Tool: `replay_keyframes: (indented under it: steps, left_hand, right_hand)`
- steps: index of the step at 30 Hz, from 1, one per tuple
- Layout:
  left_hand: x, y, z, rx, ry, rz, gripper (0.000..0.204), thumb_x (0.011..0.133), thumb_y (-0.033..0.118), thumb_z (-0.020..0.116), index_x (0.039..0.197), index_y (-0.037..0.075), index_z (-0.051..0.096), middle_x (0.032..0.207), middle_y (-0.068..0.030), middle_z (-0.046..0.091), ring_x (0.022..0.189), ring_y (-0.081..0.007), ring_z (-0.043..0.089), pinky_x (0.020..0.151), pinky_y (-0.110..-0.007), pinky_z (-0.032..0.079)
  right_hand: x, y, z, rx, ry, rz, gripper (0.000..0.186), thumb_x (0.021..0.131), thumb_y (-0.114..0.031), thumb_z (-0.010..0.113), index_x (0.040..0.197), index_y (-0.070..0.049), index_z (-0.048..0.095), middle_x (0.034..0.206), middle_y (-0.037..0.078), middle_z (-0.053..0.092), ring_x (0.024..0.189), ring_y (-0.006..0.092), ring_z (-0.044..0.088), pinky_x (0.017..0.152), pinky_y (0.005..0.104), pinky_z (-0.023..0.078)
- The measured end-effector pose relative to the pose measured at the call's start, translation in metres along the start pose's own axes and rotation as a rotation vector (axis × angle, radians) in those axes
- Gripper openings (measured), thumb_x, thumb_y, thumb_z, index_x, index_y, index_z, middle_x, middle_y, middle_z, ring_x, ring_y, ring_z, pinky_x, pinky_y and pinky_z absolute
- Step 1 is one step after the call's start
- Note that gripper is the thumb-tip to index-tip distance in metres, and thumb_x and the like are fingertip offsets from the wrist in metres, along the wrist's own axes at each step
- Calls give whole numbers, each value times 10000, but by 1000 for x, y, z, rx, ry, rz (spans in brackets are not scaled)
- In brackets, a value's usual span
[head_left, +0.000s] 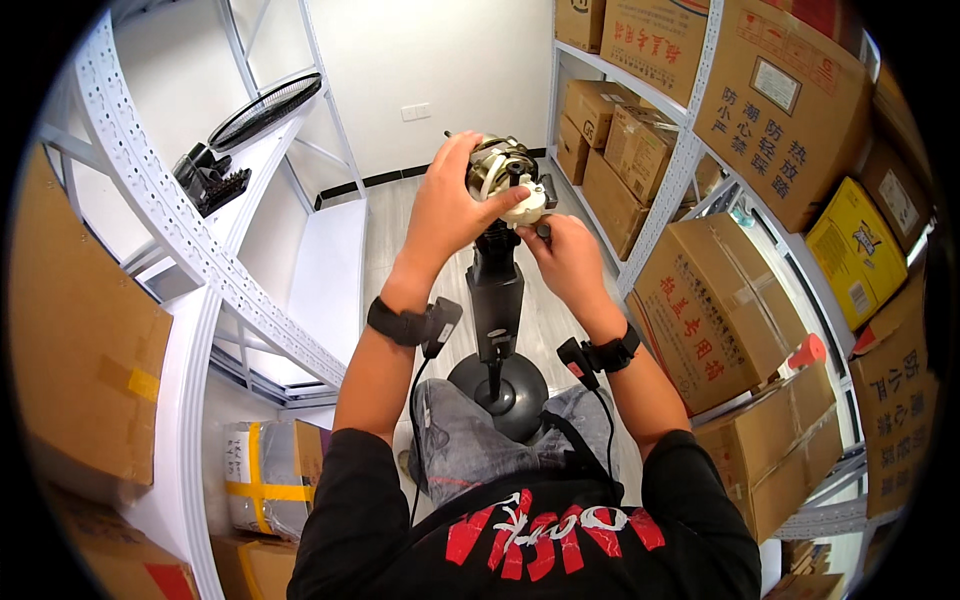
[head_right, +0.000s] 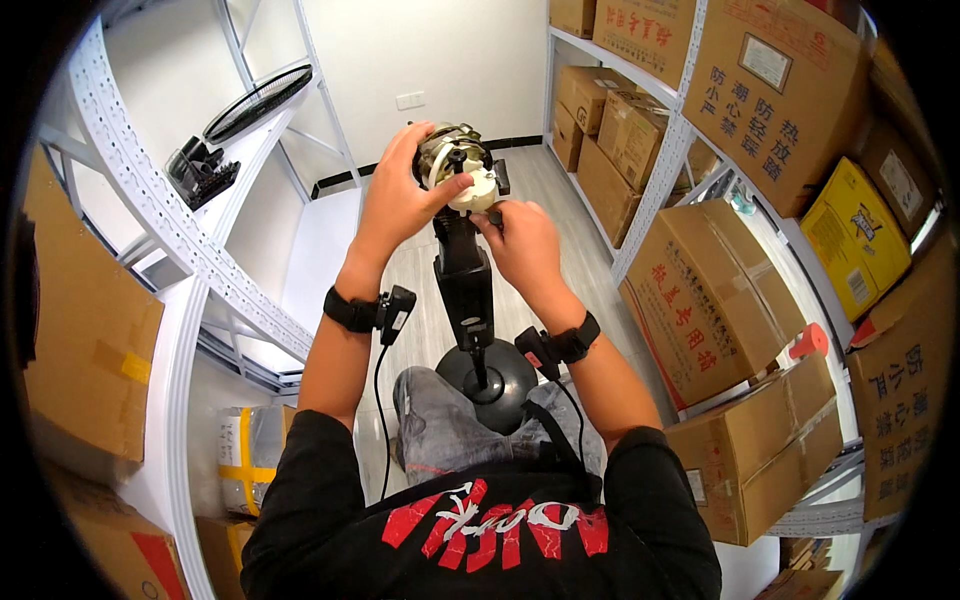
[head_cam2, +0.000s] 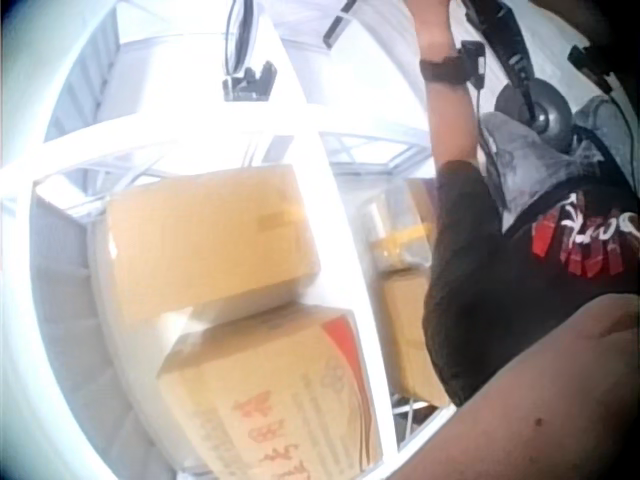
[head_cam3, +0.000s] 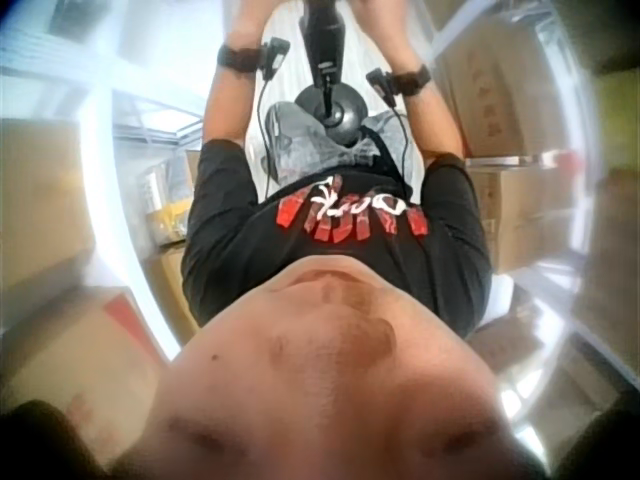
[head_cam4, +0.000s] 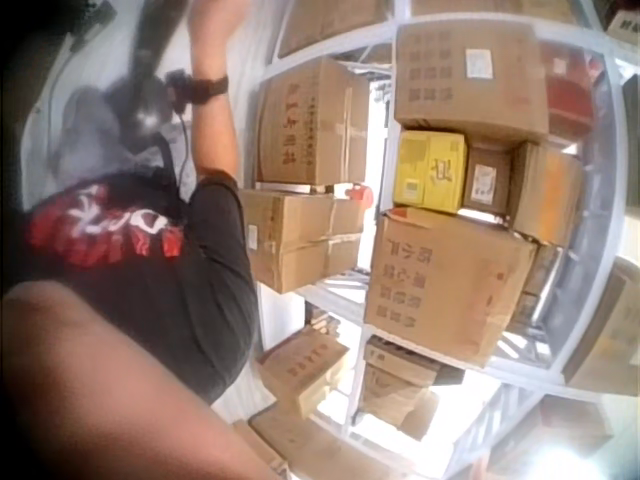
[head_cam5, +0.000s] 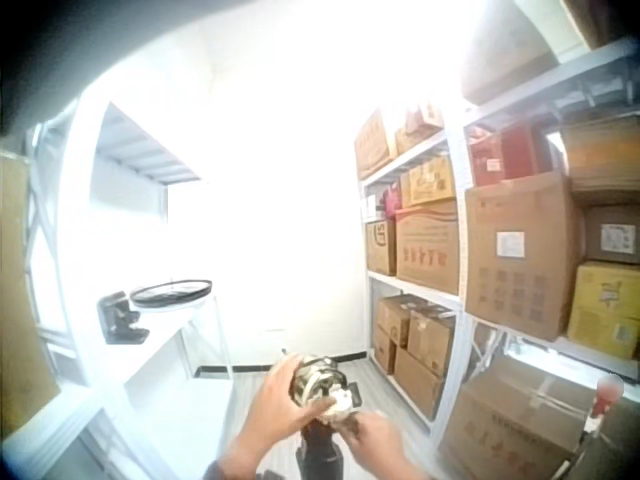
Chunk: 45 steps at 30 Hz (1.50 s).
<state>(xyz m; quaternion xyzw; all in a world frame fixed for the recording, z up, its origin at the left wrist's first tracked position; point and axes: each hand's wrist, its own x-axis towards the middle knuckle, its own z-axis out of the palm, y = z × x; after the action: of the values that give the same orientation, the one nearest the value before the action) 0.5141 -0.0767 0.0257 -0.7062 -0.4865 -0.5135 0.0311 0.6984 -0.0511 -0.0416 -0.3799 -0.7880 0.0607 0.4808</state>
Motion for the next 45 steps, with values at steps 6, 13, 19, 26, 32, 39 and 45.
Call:
replay_keyframes:
  steps: [6, 13, 19, 26, 32, 39, 45]
  left_hand:
    - [18, -13, 4, 72, 113, 125, 680, 739, 523, 800, 1084, -48, 675, 1162, -175, 653, 1028, -319, 648, 911, -382, 518]
    - [45, -56, 4, 9, -24, -122, 658, 766, 574, 750, 1019, -33, 719, 1020, -175, 678, 965, -300, 652, 867, -377, 514]
    - [62, -73, 1, 53, -125, -218, 732, 772, 639, 701, 1044, -40, 721, 1043, -202, 699, 978, -324, 667, 870, -395, 517]
    - [57, -96, 2, -140, -143, -230, 679, 813, 569, 716, 1112, -39, 675, 1101, -148, 676, 1003, -249, 637, 907, -351, 496]
    - [56, -95, -2, -324, -209, -221, 576, 859, 493, 712, 1098, -29, 664, 1176, -108, 635, 1038, -203, 607, 932, -336, 489]
    - [59, -95, 13, -271, -203, -145, 466, 903, 356, 621, 1166, -27, 655, 1243, -109, 631, 1124, -217, 587, 993, -341, 456]
    - [47, -107, 8, -559, -265, -213, 581, 899, 389, 494, 1282, -33, 608, 1245, -122, 646, 1166, -212, 584, 1052, -333, 411]
  right_hand:
    - [9, 0, 6, -8, -31, 39, 305, 887, -283, 711, 756, -16, 647, 725, 156, 645, 741, 376, 585, 674, 487, 450]
    - [34, 2, 21, 5, -100, 141, 357, 896, -302, 706, 728, 2, 625, 722, 188, 642, 775, 397, 602, 708, 508, 464]
    - [45, 6, 31, 14, -94, 99, 372, 906, -309, 699, 740, 11, 610, 747, 186, 643, 790, 402, 604, 700, 508, 462]
    - [41, -12, 39, -105, -51, 53, 335, 897, -299, 709, 767, 0, 632, 711, 170, 617, 742, 373, 580, 662, 486, 453]
    - [32, -20, 41, -152, -20, -75, 264, 873, -223, 729, 749, -19, 617, 775, 142, 645, 775, 350, 576, 712, 449, 483]
    - [23, 2, 16, -56, -130, -21, 251, 885, -255, 722, 973, -22, 685, 875, 126, 668, 853, 337, 603, 767, 433, 500]
    - [-1, 26, -24, 187, -38, 178, 274, 889, -271, 743, 1004, -31, 677, 884, 120, 672, 731, 269, 655, 652, 361, 521]
